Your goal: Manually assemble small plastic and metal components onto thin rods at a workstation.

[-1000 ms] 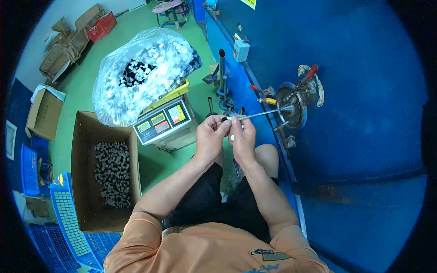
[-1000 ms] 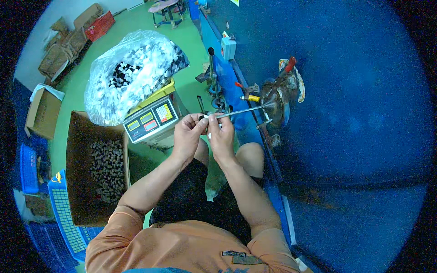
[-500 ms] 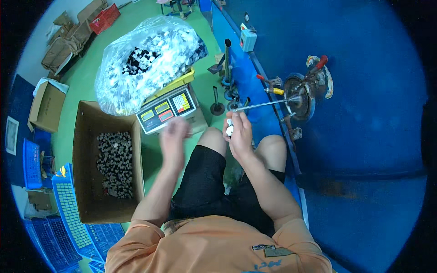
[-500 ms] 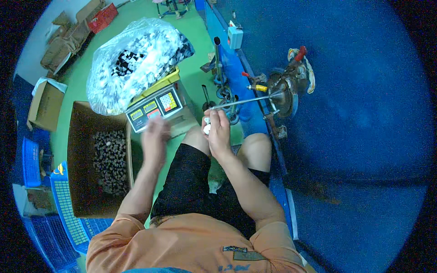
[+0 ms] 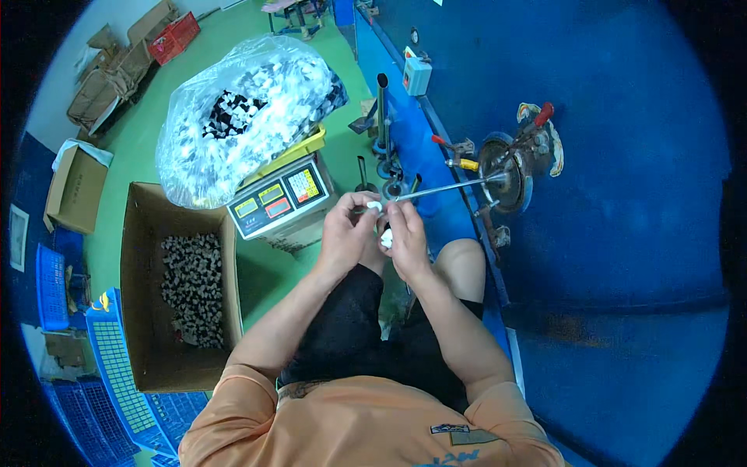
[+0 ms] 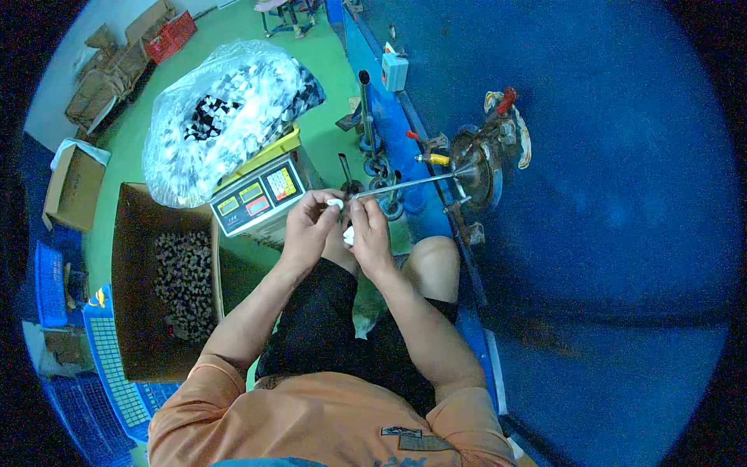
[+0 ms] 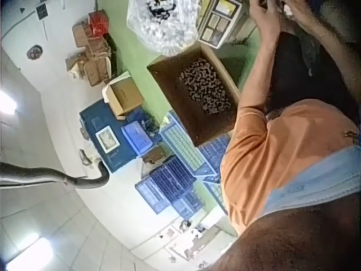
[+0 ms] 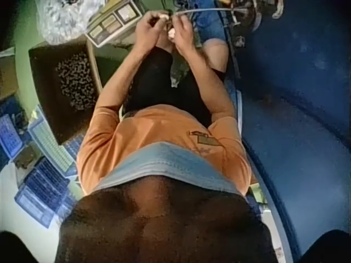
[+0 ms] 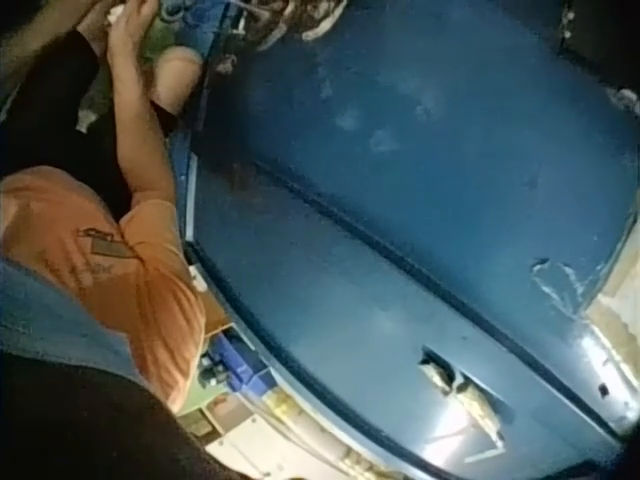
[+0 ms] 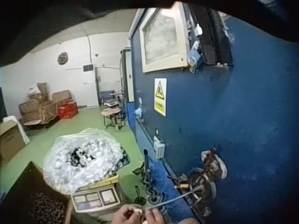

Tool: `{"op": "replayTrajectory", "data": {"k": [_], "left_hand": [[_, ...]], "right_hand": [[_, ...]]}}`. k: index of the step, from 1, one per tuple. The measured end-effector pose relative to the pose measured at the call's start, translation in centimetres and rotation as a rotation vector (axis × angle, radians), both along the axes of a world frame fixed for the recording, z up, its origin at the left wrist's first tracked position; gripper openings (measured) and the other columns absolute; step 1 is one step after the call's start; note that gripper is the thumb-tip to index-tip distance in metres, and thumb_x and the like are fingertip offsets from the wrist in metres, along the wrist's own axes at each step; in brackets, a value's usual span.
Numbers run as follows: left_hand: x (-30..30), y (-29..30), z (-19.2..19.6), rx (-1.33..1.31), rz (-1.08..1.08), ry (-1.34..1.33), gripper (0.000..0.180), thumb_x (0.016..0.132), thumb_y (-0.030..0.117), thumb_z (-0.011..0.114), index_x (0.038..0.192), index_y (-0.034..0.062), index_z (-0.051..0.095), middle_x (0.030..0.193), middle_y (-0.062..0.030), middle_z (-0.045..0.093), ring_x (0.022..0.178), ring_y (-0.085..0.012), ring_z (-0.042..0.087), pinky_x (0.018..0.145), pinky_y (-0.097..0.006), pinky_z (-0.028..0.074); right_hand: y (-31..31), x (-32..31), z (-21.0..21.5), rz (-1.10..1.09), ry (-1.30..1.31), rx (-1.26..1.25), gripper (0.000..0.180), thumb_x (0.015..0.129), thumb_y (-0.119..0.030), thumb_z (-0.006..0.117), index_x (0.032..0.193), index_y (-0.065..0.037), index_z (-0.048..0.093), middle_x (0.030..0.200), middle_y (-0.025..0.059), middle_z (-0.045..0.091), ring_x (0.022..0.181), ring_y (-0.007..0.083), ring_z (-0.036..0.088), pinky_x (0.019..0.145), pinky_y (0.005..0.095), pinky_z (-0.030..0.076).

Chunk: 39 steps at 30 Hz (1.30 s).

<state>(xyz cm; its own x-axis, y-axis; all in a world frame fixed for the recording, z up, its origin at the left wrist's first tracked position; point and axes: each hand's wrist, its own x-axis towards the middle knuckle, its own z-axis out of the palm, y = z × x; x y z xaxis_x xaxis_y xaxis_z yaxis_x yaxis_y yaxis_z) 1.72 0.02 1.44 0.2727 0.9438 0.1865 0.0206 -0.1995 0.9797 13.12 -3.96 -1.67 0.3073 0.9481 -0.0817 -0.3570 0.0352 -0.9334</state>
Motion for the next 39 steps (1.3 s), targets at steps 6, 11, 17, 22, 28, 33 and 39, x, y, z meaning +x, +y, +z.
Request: {"op": "replayTrajectory", "data": {"k": [6,11,17,22,28,33,39], "left_hand": [[-0.1,0.8,0.2,-0.129,0.003,-0.031,0.007,0.085,-0.002,0.062,0.091,-0.0006,0.065,0.074,-0.0007,0.058,0.062,-0.0066,0.049,0.058,-0.019,0.04],[0.2,0.3,1.1,-0.123,-0.041,0.049,0.006,0.084,-0.002,0.063,0.09,-0.0004,0.066,0.073,-0.0002,0.058,0.062,-0.0061,0.048,0.058,-0.019,0.04],[0.5,0.2,1.7,-0.039,-0.057,0.132,0.007,0.084,-0.002,0.063,0.09,-0.0009,0.066,0.073,-0.0004,0.058,0.063,-0.0063,0.048,0.058,-0.019,0.04],[1.3,0.0,3.3,0.055,-0.065,0.216,0.012,0.085,-0.003,0.062,0.097,-0.002,0.064,0.078,-0.0016,0.06,0.067,-0.0066,0.051,0.06,-0.019,0.042],[1.6,-0.6,2.3,-0.108,-0.033,-0.062,0.016,0.086,-0.003,0.061,0.103,-0.0027,0.062,0.082,-0.0037,0.061,0.07,-0.0079,0.054,0.063,-0.02,0.045],[1.9,-0.3,1.0,-0.109,-0.057,-0.09,0.018,0.087,-0.003,0.06,0.104,-0.0036,0.06,0.086,-0.0055,0.062,0.073,-0.009,0.055,0.066,-0.021,0.046],[2.0,0.0,1.1,-0.15,-0.046,-0.137,0.014,0.086,-0.003,0.061,0.1,-0.0034,0.06,0.085,-0.0055,0.062,0.072,-0.0085,0.055,0.065,-0.021,0.046]], "right_hand": [[0.0,0.6,0.8,-0.092,0.004,0.001,0.013,0.1,-0.017,0.045,0.098,-0.007,0.053,0.069,0.0014,0.051,0.051,0.0067,0.041,0.041,0.0204,0.03],[-0.1,0.8,0.7,-0.152,-0.01,0.006,0.012,0.099,-0.017,0.046,0.097,-0.007,0.053,0.068,0.0009,0.051,0.051,0.0066,0.039,0.041,0.0205,0.029],[-0.4,0.7,1.0,-0.119,-0.056,0.111,0.013,0.099,-0.018,0.049,0.099,-0.006,0.053,0.068,0.0002,0.049,0.052,0.0059,0.039,0.042,0.0203,0.029],[0.4,0.3,1.9,-0.192,-0.193,0.068,0.014,0.098,-0.019,0.051,0.1,-0.006,0.054,0.069,-0.0004,0.049,0.053,0.005,0.039,0.043,0.0199,0.029],[0.4,1.4,2.4,-0.087,0.096,0.062,0.016,0.097,-0.021,0.054,0.102,-0.006,0.055,0.071,0.0,0.05,0.054,0.0047,0.041,0.044,0.0192,0.03],[0.4,1.3,2.1,-0.1,0.111,0.104,0.017,0.097,-0.022,0.056,0.098,-0.005,0.056,0.071,-0.0003,0.052,0.054,0.005,0.042,0.044,0.0202,0.033],[0.4,0.9,2.8,-0.089,0.122,0.086,0.016,0.098,-0.021,0.054,0.098,-0.005,0.056,0.072,-0.0002,0.051,0.054,0.0052,0.042,0.044,0.0196,0.032]]}}
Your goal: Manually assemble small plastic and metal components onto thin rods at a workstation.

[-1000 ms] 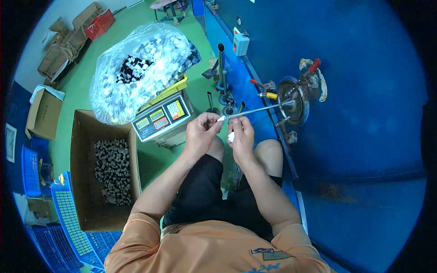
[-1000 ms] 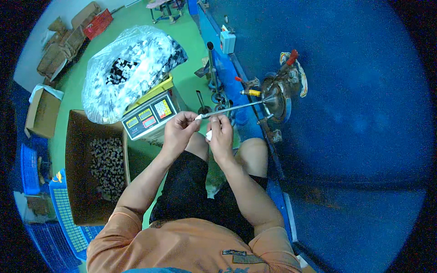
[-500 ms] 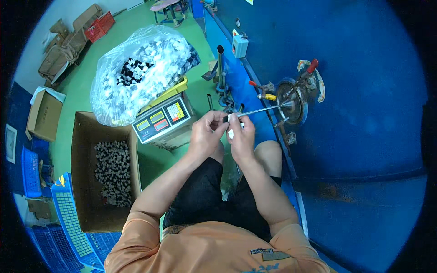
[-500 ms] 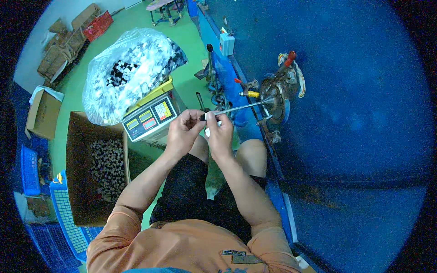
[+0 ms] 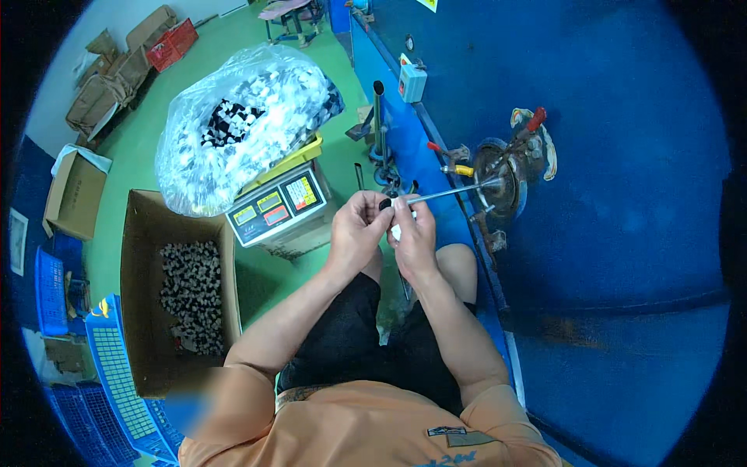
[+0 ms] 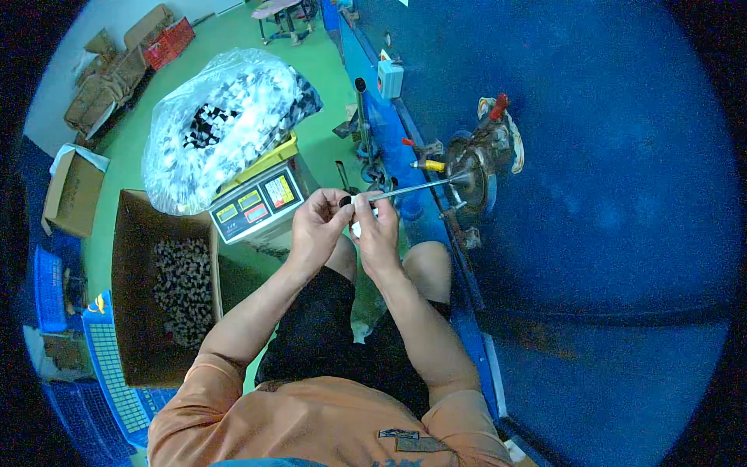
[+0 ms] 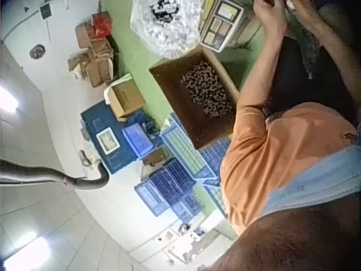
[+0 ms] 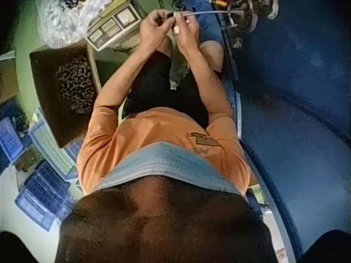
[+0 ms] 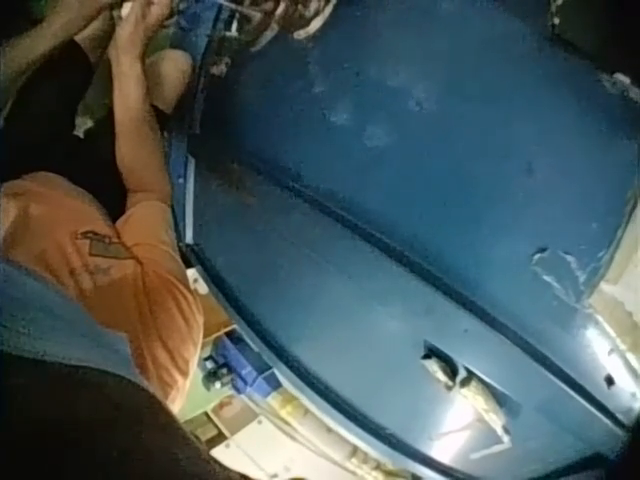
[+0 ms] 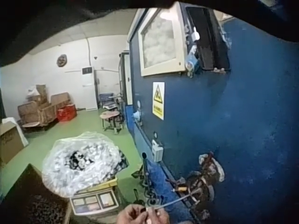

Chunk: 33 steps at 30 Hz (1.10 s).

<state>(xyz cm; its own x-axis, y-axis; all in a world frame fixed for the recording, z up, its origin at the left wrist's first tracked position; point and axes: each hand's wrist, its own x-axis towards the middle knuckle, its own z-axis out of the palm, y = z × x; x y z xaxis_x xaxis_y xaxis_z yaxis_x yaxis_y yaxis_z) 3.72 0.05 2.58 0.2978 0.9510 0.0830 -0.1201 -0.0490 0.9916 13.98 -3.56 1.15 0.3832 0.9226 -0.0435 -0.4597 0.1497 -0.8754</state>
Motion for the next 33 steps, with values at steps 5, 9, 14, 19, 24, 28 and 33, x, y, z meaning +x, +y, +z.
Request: {"op": "replayTrajectory", "data": {"k": [5,9,14,19,24,28,33], "left_hand": [[-2.1,0.1,-0.3,0.076,0.167,0.094,0.006,0.084,0.003,0.062,0.09,-0.0003,0.062,0.075,-0.0017,0.06,0.066,-0.0082,0.054,0.061,-0.02,0.044],[-10.3,1.2,2.3,-0.003,0.704,-0.491,0.015,0.093,0.018,0.052,0.095,0.0049,0.059,0.078,-0.0027,0.055,0.067,-0.0127,0.051,0.07,-0.024,0.044],[-11.1,-1.0,0.3,-0.195,0.509,-0.224,0.02,0.091,0.019,0.059,0.104,0.0039,0.061,0.076,-0.0012,0.054,0.069,-0.012,0.052,0.071,-0.023,0.044],[-4.4,-3.3,-0.6,-0.011,0.012,0.306,0.02,0.087,0.001,0.061,0.107,-0.0009,0.062,0.084,-0.0036,0.061,0.074,-0.0091,0.054,0.068,-0.022,0.046],[-3.1,-1.7,-1.4,-0.08,-0.11,0.262,0.016,0.088,0.001,0.06,0.104,-0.0007,0.062,0.084,-0.0036,0.061,0.073,-0.0091,0.054,0.067,-0.021,0.046],[-3.7,-0.1,-1.8,-0.13,-0.052,0.107,0.017,0.088,0.002,0.06,0.104,-0.0008,0.063,0.084,-0.0042,0.063,0.07,-0.0108,0.056,0.065,-0.022,0.047],[-2.4,-0.1,-0.5,-0.11,0.019,-0.054,0.017,0.088,0.001,0.06,0.105,-0.0004,0.063,0.086,-0.0053,0.064,0.071,-0.0101,0.056,0.065,-0.021,0.047]], "right_hand": [[-0.2,-0.4,-0.6,0.083,-0.025,-0.005,0.014,0.098,-0.019,0.05,0.1,-0.006,0.055,0.074,0.0015,0.052,0.055,0.0058,0.042,0.044,0.0192,0.03],[-1.4,-0.3,-1.9,0.184,-0.063,-0.02,0.015,0.099,-0.019,0.048,0.099,-0.006,0.055,0.075,0.0022,0.053,0.057,0.0066,0.044,0.045,0.0195,0.031],[-0.4,-1.8,-2.4,0.124,0.028,-0.036,0.017,0.1,-0.02,0.045,0.098,-0.006,0.056,0.076,0.0027,0.055,0.057,0.0074,0.044,0.045,0.0206,0.03],[0.4,-1.9,-4.0,-0.016,-0.361,0.084,0.019,0.1,-0.021,0.044,0.097,-0.006,0.056,0.076,0.0029,0.056,0.055,0.0078,0.043,0.045,0.0217,0.03],[0.7,-0.9,-4.8,-0.134,-0.579,0.163,0.019,0.1,-0.021,0.045,0.096,-0.006,0.057,0.076,0.0031,0.056,0.054,0.0077,0.043,0.044,0.0211,0.03],[-0.4,-0.4,-2.3,0.146,-0.246,-0.133,0.017,0.1,-0.021,0.047,0.1,-0.007,0.056,0.08,0.003,0.057,0.058,0.007,0.045,0.046,0.0196,0.031],[-0.9,-0.5,-1.3,0.173,-0.158,-0.081,0.011,0.098,-0.016,0.049,0.097,-0.006,0.054,0.077,0.0016,0.052,0.063,0.0084,0.047,0.052,0.023,0.037]]}}
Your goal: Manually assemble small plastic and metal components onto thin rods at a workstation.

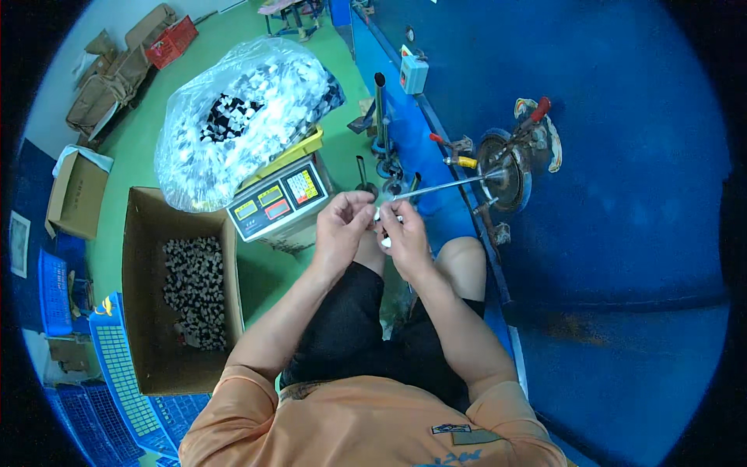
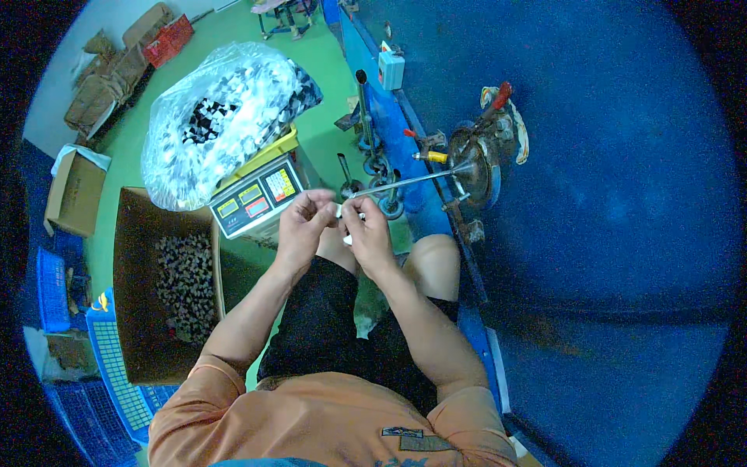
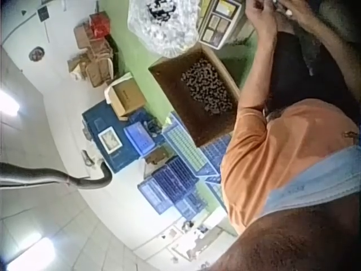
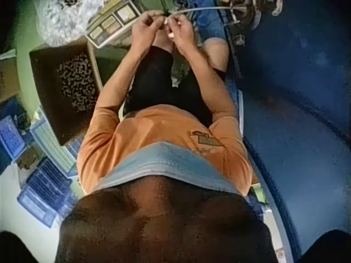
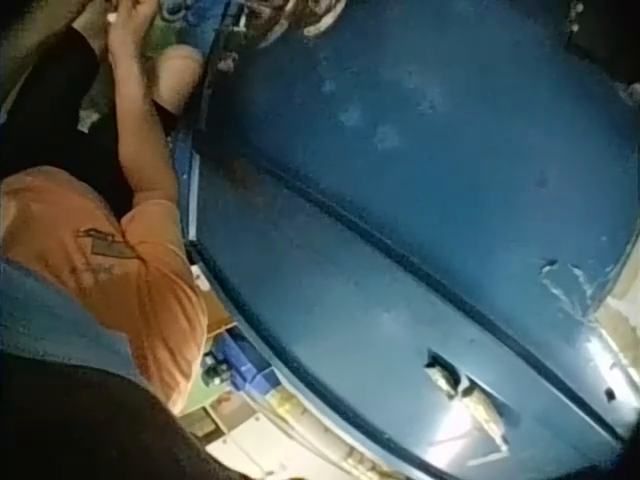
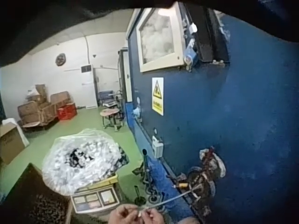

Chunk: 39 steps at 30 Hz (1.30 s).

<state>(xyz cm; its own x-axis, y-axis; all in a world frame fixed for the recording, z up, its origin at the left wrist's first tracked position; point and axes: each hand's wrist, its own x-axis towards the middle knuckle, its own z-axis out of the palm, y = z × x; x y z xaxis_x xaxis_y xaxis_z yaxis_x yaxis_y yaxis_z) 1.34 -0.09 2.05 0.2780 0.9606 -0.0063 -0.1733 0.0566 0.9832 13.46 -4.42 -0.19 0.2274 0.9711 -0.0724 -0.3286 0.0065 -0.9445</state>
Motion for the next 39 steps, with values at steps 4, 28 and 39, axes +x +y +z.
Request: {"op": "replayTrajectory", "data": {"k": [4,28,39], "left_hand": [[0.9,-1.1,-0.2,-0.033,0.008,-0.004,0.014,0.089,0.0,0.06,0.103,-0.0005,0.063,0.09,-0.0061,0.064,0.075,-0.01,0.056,0.068,-0.021,0.047],[2.1,0.5,2.4,0.294,-0.057,0.382,0.014,0.087,-0.001,0.062,0.1,-0.0008,0.062,0.08,-0.0024,0.062,0.068,-0.008,0.054,0.063,-0.021,0.046],[2.6,-0.3,1.4,-0.006,-0.088,-0.043,0.011,0.089,0.001,0.06,0.1,-0.002,0.06,0.08,-0.0042,0.061,0.067,-0.0086,0.054,0.063,-0.021,0.047]], "right_hand": [[0.0,-0.5,-0.2,-0.022,0.272,-0.034,0.01,0.099,-0.017,0.05,0.1,-0.007,0.052,0.074,0.0002,0.051,0.062,0.0071,0.045,0.049,0.0215,0.033],[0.4,0.5,1.1,-0.214,0.066,0.064,0.013,0.099,-0.019,0.052,0.102,-0.007,0.055,0.066,-0.0004,0.048,0.055,0.0058,0.041,0.045,0.0205,0.03],[0.9,1.1,1.5,-0.221,0.176,0.061,0.014,0.098,-0.019,0.052,0.098,-0.005,0.056,0.066,-0.001,0.048,0.054,0.0052,0.039,0.045,0.0204,0.032]]}}
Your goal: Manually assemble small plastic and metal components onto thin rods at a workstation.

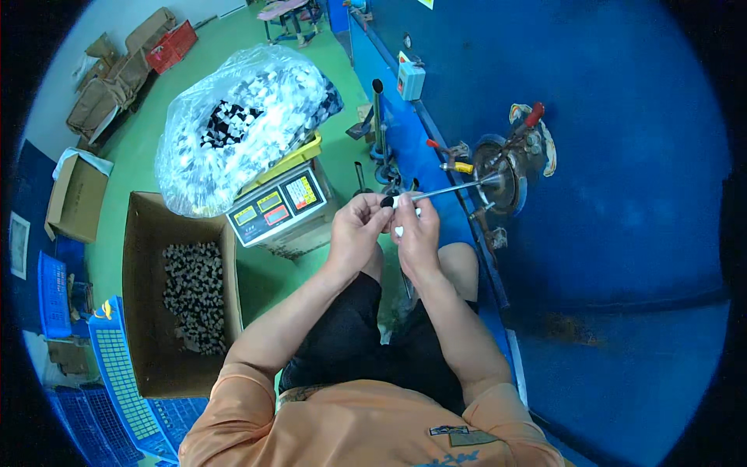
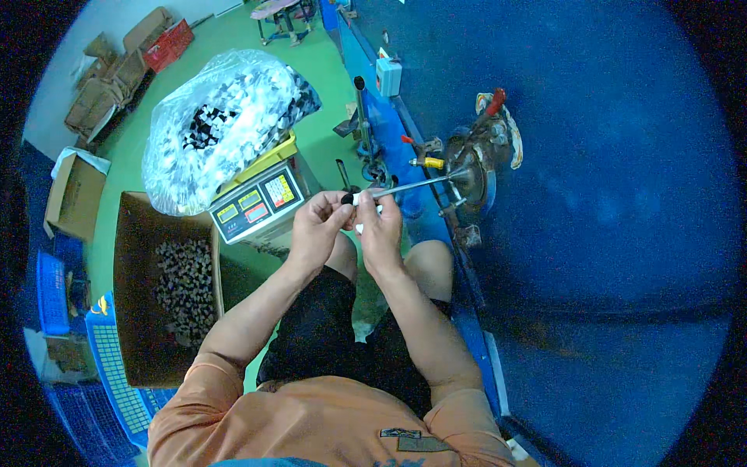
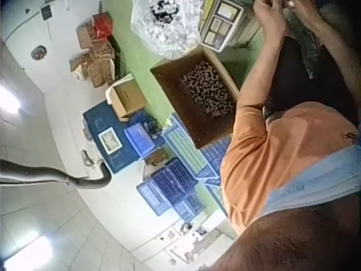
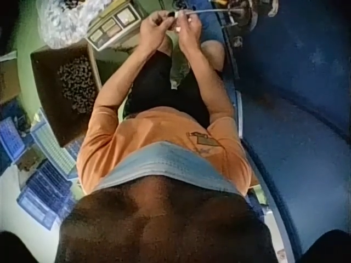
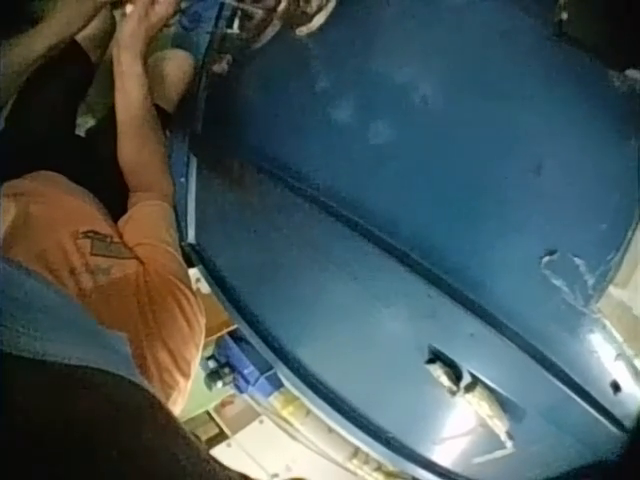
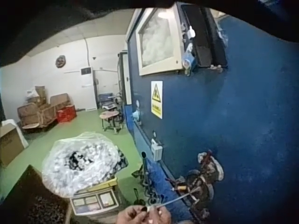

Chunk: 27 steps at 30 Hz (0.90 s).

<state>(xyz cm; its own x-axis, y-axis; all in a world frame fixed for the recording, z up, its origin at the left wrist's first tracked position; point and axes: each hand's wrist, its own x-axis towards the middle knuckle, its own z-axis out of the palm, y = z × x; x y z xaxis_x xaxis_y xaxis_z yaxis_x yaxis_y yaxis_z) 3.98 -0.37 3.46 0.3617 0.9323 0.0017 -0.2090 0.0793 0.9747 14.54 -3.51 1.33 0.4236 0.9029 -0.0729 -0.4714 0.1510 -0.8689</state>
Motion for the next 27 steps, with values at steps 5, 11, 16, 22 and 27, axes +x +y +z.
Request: {"op": "replayTrajectory", "data": {"k": [5,11,16,22,27], "left_hand": [[0.0,0.3,-0.3,0.022,0.007,0.049,0.01,0.089,0.001,0.061,0.098,-0.0016,0.06,0.08,-0.0039,0.06,0.067,-0.0081,0.054,0.062,-0.02,0.046],[-3.4,-0.1,-0.1,0.136,0.289,0.037,0.012,0.092,0.008,0.055,0.098,-0.0012,0.059,0.079,-0.0044,0.059,0.068,-0.0082,0.053,0.063,-0.021,0.044],[-10.7,0.8,2.1,-0.108,0.953,-0.503,0.021,0.099,0.026,0.048,0.1,0.0061,0.054,0.081,-0.0026,0.055,0.07,-0.0106,0.051,0.067,-0.022,0.042],[-4.2,-4.3,-2.1,0.092,0.109,0.316,0.024,0.084,0.003,0.062,0.108,0.0008,0.061,0.082,-0.0025,0.059,0.07,-0.0102,0.052,0.067,-0.021,0.044],[-3.3,-2.6,-3.3,0.126,0.055,0.374,0.02,0.084,0.001,0.062,0.104,0.0004,0.06,0.083,-0.0035,0.06,0.071,-0.0096,0.054,0.065,-0.021,0.045]], "right_hand": [[0.0,-0.2,-0.5,0.003,-0.029,0.007,0.014,0.099,-0.019,0.052,0.098,-0.005,0.056,0.067,-0.0004,0.049,0.053,0.0056,0.04,0.045,0.0205,0.031],[-0.7,-1.0,-0.2,0.131,-0.089,-0.055,0.017,0.1,-0.022,0.048,0.1,-0.006,0.054,0.067,-0.0005,0.047,0.053,0.0064,0.038,0.045,0.0209,0.029],[-1.0,-1.9,-1.7,0.063,0.073,-0.09,0.019,0.101,-0.023,0.045,0.099,-0.006,0.054,0.069,0.0008,0.049,0.055,0.0078,0.04,0.046,0.0218,0.031],[-0.2,-3.0,-2.2,0.033,0.048,-0.044,0.026,0.101,-0.028,0.043,0.098,-0.006,0.055,0.073,0.0018,0.052,0.061,0.009,0.045,0.049,0.0231,0.033],[0.4,-3.0,-4.0,-0.121,-0.349,0.085,0.018,0.1,-0.021,0.045,0.096,-0.006,0.055,0.076,0.0012,0.052,0.063,0.0091,0.045,0.05,0.0225,0.034]]}}
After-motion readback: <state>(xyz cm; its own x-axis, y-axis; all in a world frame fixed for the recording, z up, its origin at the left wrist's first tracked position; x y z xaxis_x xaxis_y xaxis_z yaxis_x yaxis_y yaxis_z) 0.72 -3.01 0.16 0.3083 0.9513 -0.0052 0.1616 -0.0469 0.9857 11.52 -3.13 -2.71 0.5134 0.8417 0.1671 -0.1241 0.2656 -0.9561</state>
